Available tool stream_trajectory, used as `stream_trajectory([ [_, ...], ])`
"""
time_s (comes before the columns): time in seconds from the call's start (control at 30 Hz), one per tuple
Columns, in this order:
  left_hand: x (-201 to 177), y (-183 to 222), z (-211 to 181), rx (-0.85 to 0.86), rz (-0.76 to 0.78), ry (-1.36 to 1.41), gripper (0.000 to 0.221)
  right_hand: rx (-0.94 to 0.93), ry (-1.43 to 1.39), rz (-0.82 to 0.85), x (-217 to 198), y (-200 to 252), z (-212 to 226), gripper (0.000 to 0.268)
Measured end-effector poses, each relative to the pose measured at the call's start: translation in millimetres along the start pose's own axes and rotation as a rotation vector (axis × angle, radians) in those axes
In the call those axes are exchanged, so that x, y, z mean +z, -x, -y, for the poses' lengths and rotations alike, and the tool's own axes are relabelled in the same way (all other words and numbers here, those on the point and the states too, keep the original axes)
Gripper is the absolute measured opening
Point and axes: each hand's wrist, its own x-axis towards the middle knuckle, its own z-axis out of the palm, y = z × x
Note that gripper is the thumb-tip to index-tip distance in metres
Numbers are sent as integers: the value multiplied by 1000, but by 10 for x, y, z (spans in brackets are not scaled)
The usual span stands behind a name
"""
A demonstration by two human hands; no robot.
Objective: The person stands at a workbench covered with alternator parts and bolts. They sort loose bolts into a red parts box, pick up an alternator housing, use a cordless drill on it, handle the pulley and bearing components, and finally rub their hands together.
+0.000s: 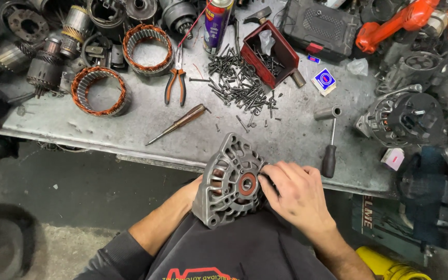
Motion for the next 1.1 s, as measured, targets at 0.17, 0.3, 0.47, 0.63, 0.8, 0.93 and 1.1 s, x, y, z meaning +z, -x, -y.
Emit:
stream_trajectory([
  [0.17,-3,7,35,-8,-5,2,40,30,40,40,101,91,-8,15],
  [0.3,1074,208,79,-13,-3,-6,40,40,-14,55,66,99,-51,23],
  [0.47,1424,557,176,-13,-4,-4,39,-88,-128,54,-26,29,-76,21],
  [0.63,1494,631,265,-12,1,12,39,-56,-79,244,124,52,-109,29],
  [0.8,1448,838,352,80,-26,53,39,-164,-301,125,63,-169,46,24],
  [0.93,1398,913,409,165,-36,73,39,-216,-240,222,363,-137,-39,27],
  [1.1,1312,1030,508,240,-35,92,39,-237,-305,258,376,-364,33,25],
])
